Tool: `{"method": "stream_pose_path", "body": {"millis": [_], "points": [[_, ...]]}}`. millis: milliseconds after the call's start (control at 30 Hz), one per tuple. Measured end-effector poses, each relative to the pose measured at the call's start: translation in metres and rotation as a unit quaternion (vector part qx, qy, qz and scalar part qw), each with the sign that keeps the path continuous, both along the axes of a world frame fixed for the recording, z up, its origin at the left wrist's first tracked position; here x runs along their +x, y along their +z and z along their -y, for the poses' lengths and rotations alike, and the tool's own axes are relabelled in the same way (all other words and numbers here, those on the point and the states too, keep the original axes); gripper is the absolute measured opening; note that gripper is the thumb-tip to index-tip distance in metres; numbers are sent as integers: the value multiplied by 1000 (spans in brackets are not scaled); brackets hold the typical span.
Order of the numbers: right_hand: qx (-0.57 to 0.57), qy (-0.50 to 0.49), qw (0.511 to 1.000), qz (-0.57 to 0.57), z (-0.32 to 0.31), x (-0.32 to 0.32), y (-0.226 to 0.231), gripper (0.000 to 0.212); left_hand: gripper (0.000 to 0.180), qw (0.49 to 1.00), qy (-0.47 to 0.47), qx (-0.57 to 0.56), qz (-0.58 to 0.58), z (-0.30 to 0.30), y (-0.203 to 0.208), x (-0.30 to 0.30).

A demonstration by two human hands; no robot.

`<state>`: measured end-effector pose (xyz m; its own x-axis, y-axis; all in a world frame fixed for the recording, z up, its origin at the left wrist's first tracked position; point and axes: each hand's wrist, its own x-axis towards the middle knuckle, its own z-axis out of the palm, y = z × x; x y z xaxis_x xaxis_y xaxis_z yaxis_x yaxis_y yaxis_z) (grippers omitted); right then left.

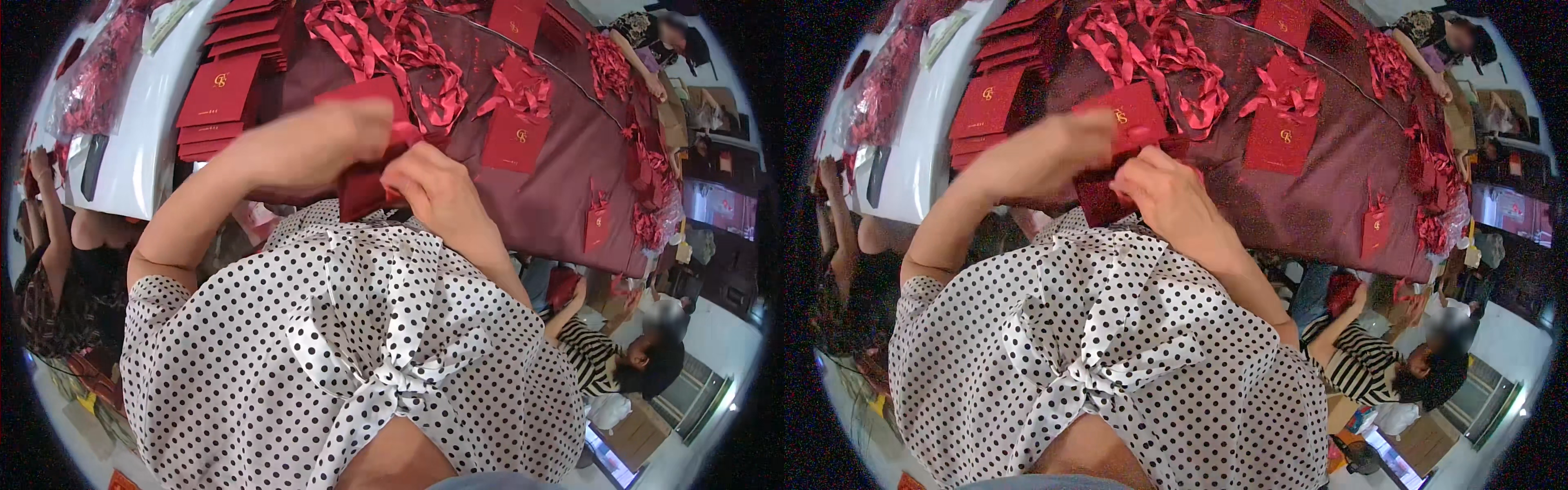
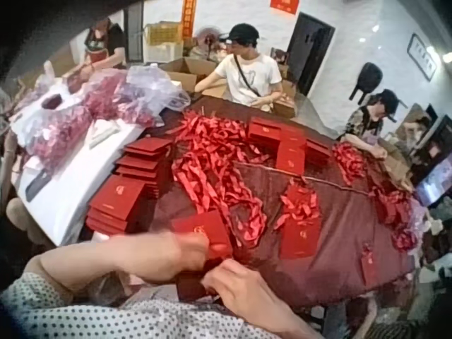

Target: Tying decorative pink ribbons onto red envelopes or small gift boxes as part of a manual assembly process.

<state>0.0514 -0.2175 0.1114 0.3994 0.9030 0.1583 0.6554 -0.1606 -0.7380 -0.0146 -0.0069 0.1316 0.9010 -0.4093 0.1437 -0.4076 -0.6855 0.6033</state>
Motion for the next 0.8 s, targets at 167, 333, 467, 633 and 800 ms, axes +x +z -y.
{"method": "stream_pose_path", "body": {"millis": [167, 333, 467, 633, 800], "points": [[24, 4, 1000, -16, 4, -5, -1, 6, 9, 987, -40, -154, -30, -25, 4, 8], [21, -22, 999, 13, -2, -1, -5, 10, 12, 992, -33, -117, 39, 3, -10, 3], [-2, -30, 1000, -6, -4, -4, -5, 10, 12, 989, -52, -83, -111, 5, -15, 1], [24, -13, 999, 20, -7, -6, -7, 9, 13, 992, -81, 10, -97, 10, -4, 11], [16, -6, 1000, 2, 1, -6, -4, 10, 10, 988, -123, -60, -72, 14, -8, 13]]}}
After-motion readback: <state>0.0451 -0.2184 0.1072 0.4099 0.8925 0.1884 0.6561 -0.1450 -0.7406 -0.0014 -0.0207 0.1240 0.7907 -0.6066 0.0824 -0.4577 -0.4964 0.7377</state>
